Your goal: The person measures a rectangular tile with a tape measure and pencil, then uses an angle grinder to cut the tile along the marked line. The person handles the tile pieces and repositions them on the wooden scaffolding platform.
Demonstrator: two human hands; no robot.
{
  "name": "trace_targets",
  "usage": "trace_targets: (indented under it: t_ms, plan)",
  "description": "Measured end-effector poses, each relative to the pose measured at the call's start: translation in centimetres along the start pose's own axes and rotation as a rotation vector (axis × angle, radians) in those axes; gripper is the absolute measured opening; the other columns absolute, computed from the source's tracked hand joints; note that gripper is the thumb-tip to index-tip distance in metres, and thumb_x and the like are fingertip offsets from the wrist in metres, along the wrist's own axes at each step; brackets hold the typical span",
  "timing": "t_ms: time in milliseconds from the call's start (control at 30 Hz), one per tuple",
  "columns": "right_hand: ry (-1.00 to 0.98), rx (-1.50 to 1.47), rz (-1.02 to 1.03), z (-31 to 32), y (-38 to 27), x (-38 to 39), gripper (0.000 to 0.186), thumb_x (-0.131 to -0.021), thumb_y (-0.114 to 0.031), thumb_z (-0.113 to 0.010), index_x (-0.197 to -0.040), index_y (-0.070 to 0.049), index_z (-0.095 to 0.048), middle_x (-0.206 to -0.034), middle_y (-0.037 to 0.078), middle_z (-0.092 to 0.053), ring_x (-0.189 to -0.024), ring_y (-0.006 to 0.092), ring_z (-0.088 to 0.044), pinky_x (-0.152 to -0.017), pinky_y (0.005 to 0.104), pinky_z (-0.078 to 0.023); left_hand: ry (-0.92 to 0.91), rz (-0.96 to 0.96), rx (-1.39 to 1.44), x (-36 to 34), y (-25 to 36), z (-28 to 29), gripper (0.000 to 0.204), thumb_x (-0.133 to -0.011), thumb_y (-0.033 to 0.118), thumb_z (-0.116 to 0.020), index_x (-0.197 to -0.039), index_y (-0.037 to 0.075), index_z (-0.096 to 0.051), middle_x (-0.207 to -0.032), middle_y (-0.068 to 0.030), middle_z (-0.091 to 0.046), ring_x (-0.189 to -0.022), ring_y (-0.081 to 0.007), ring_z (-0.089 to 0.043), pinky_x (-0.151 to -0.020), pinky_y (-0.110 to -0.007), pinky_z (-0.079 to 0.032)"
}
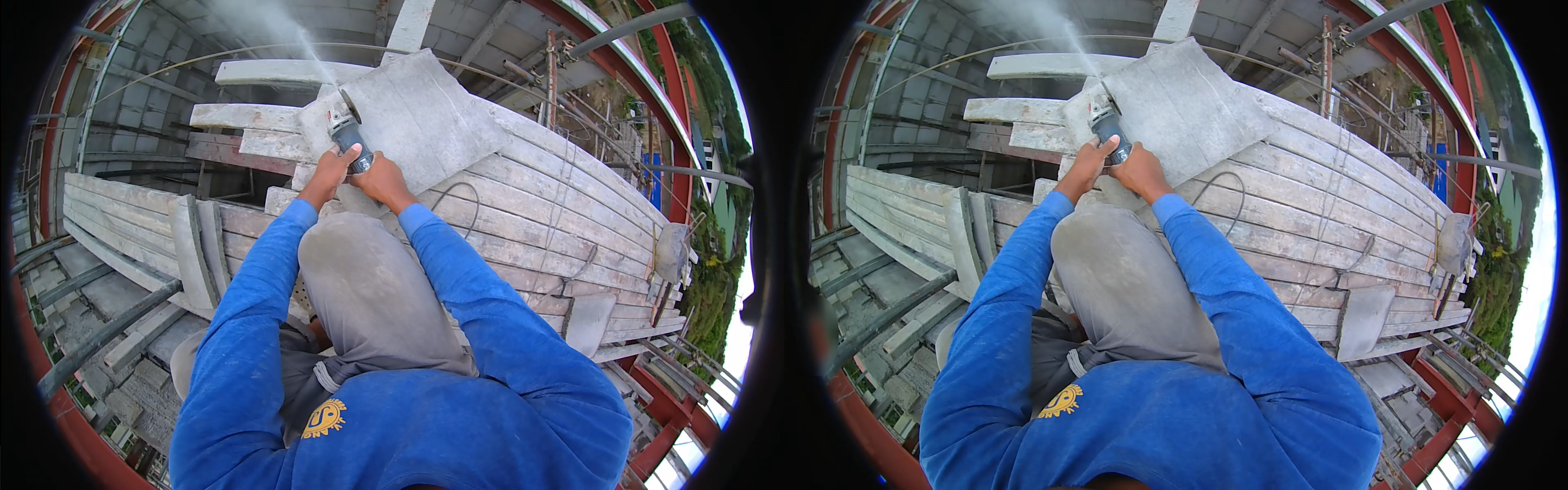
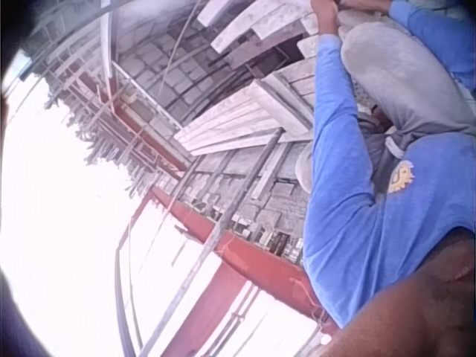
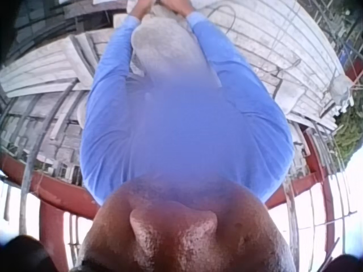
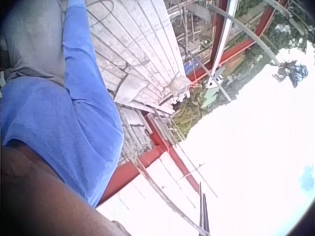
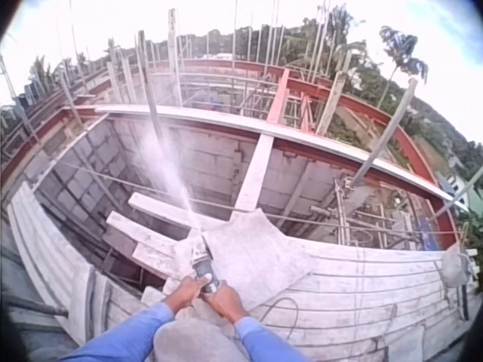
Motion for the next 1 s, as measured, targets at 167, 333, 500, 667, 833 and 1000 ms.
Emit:
trace_targets:
  t_ms: [167, 333, 500, 667, 833, 1000]
  plan:
    - [0.02, 0.005, 0.001, 0.2, 0.2, 0.3, 0.077, -0.075, -0.052, -0.088, -0.118, 0.008, -0.067, -0.11, 0.03, -0.077, -0.104, 0.0463, -0.076, -0.091, 0.0496, -0.06, 0.021, -0.032, -0.013, 0.7, 0.0, -0.7, 0.064, -0.103, 0.045, -0.076, -0.14, -0.006, -0.062, -0.117, -0.0122, -0.074, -0.099, -0.0193, -0.073, -0.088, -0.037, -0.061]
    - [0.02, -0.017, 0.018, 0.4, 0.7, 1.3, 0.073, -0.076, -0.049, -0.087, -0.117, 0.007, -0.067, -0.107, 0.03, -0.078, -0.102, 0.0457, -0.077, -0.089, 0.0498, -0.06, 0.042, -0.086, -0.032, 1.9, -0.6, -1.4, 0.065, -0.104, 0.045, -0.076, -0.137, -0.009, -0.064, -0.119, -0.0135, -0.074, -0.103, -0.0185, -0.071, -0.094, -0.034, -0.056]
    - [0.013, -0.018, 0.001, 0.0, 0.8, 1.3, 0.073, -0.077, -0.047, -0.088, -0.119, 0.008, -0.065, -0.107, 0.031, -0.077, -0.104, 0.0473, -0.076, -0.089, 0.0519, -0.06, 0.03, -0.114, -0.059, 1.6, -0.9, -1.1, 0.067, -0.104, 0.044, -0.076, -0.14, -0.011, -0.062, -0.119, -0.0138, -0.074, -0.103, -0.018, -0.07, -0.094, -0.034, -0.056]
    - [-0.005, -0.022, -0.014, -0.1, 1.0, 1.1, 0.073, -0.078, -0.047, -0.087, -0.119, 0.008, -0.065, -0.108, 0.031, -0.077, -0.104, 0.0472, -0.076, -0.089, 0.0521, -0.06, 0.035, -0.105, -0.055, 1.5, -1.1, -1.1, 0.068, -0.104, 0.043, -0.076, -0.142, -0.011, -0.06, -0.119, -0.0133, -0.073, -0.103, -0.0177, -0.07, -0.093, -0.033, -0.056]
    - [0.012, -0.013, -0.008, -0.1, 0.9, 1.7, 0.071, -0.078, -0.047, -0.087, -0.12, 0.007, -0.064, -0.108, 0.031, -0.077, -0.104, 0.0477, -0.076, -0.089, 0.0523, -0.06, 0.011, -0.108, -0.04, 1.4, -1.9, -1.0, 0.067, -0.104, 0.043, -0.076, -0.143, -0.01, -0.06, -0.12, -0.013, -0.073, -0.102, -0.0176, -0.07, -0.093, -0.034, -0.057]
    - [0.011, 0.006, -0.016, 0.0, 1.4, 2.2, 0.069, -0.078, -0.046, -0.085, -0.117, 0.007, -0.066, -0.106, 0.031, -0.077, -0.102, 0.0473, -0.076, -0.088, 0.0513, -0.06, 0.009, -0.124, -0.031, 2.1, -2.1, -1.6, 0.065, -0.104, 0.043, -0.076, -0.141, -0.009, -0.061, -0.119, -0.0134, -0.073, -0.101, -0.0178, -0.07, -0.093, -0.034, -0.057]
Point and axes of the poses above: each hand's wrist, its own x-axis away from the middle knuckle, its own z-axis out of the back of the hand, y = z × x, the point moved 1 cm from there along -x, towards the middle knuckle
